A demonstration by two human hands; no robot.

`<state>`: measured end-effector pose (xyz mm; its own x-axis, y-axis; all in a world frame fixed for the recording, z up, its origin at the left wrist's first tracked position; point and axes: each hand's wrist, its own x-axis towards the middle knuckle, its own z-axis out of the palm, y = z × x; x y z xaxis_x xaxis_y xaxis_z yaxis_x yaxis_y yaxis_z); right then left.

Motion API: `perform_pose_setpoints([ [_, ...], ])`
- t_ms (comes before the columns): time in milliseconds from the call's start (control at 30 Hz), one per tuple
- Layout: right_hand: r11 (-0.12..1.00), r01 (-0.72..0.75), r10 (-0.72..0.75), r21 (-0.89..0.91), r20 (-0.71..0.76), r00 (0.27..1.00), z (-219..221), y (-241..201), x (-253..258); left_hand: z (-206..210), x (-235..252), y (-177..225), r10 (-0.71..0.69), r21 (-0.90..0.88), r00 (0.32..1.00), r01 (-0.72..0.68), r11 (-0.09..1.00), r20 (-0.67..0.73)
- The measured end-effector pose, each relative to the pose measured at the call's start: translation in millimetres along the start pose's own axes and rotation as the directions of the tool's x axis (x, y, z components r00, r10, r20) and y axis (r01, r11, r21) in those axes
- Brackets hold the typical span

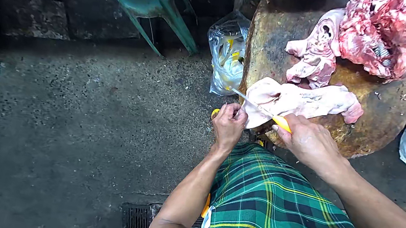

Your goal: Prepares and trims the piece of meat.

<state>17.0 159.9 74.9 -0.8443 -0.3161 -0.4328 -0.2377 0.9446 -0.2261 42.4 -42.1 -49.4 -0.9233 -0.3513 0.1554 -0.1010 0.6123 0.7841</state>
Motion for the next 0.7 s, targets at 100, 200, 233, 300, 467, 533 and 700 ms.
perform_pose_setpoints([
  [100, 0.999, -0.034, 0.034, 0.023, -0.022, 0.999, -4, 3, 1, 0, 1, -1, -0.006, -0.002, 1.000, 0.006, 1.000, -0.005],
  [200, 0.997, 0.032, -0.035, 0.068, 0.042, 0.998, -5, -2, -4, 1, 0, -2, 0.024, -0.001, 0.999, -0.024, 1.000, -0.024],
  [233, 0.998, 0.029, -0.033, 0.059, 0.064, 0.997, -4, -2, -4, 2, 0, -2, 0.034, -0.001, 0.999, -0.034, 0.999, -0.036],
  [300, 0.999, -0.022, 0.021, 0.026, 0.032, 0.999, -3, 4, 1, 4, 1, -2, 0.007, -0.032, 1.000, -0.008, 0.999, -0.026],
  [467, 0.965, -0.213, 0.223, 0.153, -0.055, 0.973, -17, 35, 14, -9, 27, -5, -0.358, -0.226, 0.839, 0.473, 0.851, 0.409],
  [533, 0.968, -0.179, 0.191, 0.178, -0.053, 0.980, -16, 34, 11, -12, 40, -6, -0.396, -0.338, 0.713, 0.651, 0.679, 0.578],
  [700, 0.981, 0.108, -0.099, 0.161, -0.061, 0.993, 18, 26, 5, -13, 46, -12, -0.178, -0.549, 0.584, 0.809, 0.210, 0.792],
])
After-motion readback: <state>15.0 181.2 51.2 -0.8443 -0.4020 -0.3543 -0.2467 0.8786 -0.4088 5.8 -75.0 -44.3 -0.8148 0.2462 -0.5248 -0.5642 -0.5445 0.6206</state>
